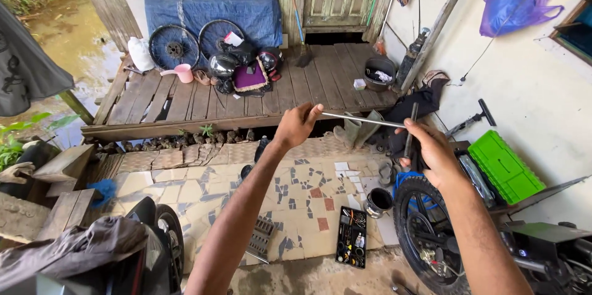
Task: Performing maintenance and repairs on motorcycles using various hand tools and cleaning supplies
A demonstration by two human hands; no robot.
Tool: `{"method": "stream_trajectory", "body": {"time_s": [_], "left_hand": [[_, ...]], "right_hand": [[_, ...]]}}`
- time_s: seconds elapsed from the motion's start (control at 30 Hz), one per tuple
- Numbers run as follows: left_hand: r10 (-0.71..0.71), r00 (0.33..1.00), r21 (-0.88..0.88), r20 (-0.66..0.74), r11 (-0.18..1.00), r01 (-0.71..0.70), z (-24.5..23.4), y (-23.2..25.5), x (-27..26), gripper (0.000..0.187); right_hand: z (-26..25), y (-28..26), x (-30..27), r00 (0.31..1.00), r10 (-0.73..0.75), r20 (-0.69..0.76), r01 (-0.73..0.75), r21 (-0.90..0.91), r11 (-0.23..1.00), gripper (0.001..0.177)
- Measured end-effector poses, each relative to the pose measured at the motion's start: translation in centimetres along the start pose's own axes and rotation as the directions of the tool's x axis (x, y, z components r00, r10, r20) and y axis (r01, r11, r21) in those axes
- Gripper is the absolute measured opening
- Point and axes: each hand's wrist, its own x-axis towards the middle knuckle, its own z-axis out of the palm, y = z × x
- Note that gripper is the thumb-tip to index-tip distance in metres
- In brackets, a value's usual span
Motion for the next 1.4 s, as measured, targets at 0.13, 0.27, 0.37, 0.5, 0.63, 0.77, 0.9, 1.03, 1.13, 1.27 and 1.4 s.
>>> {"method": "stream_trajectory", "body": {"time_s": [0.13, 0.27, 0.37, 0.5, 0.63, 0.77, 0.9, 1.03, 1.13, 1.27, 1.4], "left_hand": [[-0.02, 1.0, -0.022, -0.002, 1.0, 0.02, -0.5, -2.2, 3.2, 0.057], [-0.049, 0.998, -0.016, 0.034, 0.999, 0.05, 0.2, -4.7, 5.8, 0.057], [-0.066, 0.997, -0.002, 0.049, 0.998, 0.066, 1.3, -6.6, 8.2, 0.059], [-0.076, 0.995, 0.01, 0.064, 0.997, 0.075, 2.7, -8.6, 12.6, 0.059], [-0.077, 0.995, -0.017, 0.067, 0.997, 0.078, 6.1, -12.0, 18.6, 0.059], [-0.13, 0.983, -0.058, 0.128, 0.989, 0.139, 9.2, -14.8, 26.4, 0.06], [-0.155, 0.973, -0.105, 0.173, 0.979, 0.175, 12.5, -14.4, 32.0, 0.063], [-0.145, 0.965, -0.085, 0.219, 0.982, 0.167, 16.9, -16.1, 37.9, 0.059], [-0.095, 0.966, -0.122, 0.24, 0.984, 0.127, 19.4, -16.0, 41.0, 0.062], [-0.016, 0.949, -0.146, 0.316, 0.987, 0.065, 22.9, -14.5, 44.9, 0.059], [0.054, 0.924, -0.264, 0.377, 0.963, 0.052, 27.1, -13.9, 48.5, 0.057]], "right_hand": [[1.5, 0.4, 4.2, 1.0, 0.01, 0.002, -0.01, -0.034, 0.999, 0.032], [2.4, 1.2, 7.7, 0.999, 0.05, -0.016, -0.05, -0.033, 0.998, 0.032], [2.3, 2.6, 10.7, 0.997, 0.069, -0.029, -0.07, -0.021, 0.997, 0.032], [1.8, 3.5, 16.0, 0.998, 0.043, -0.046, -0.045, -0.039, 0.998, 0.033], [-0.2, 6.4, 23.5, 0.997, -0.002, -0.074, -0.003, -0.078, 0.997, 0.033], [-0.7, 5.7, 30.6, 0.984, -0.01, -0.176, -0.028, -0.217, 0.976, 0.03], [-2.6, 4.7, 35.6, 0.98, -0.024, -0.199, -0.024, -0.232, 0.972, 0.028], [-7.3, 5.5, 41.3, 0.965, -0.036, -0.26, -0.015, -0.192, 0.981, 0.031], [-8.9, 4.4, 42.3, 0.958, -0.02, -0.286, -0.029, -0.169, 0.985, 0.032], [-12.5, 4.6, 44.0, 0.936, -0.044, -0.348, 0.01, -0.097, 0.995, 0.03], [-15.5, 5.9, 45.5, 0.893, -0.044, -0.448, -0.014, -0.125, 0.992, 0.031]]}}
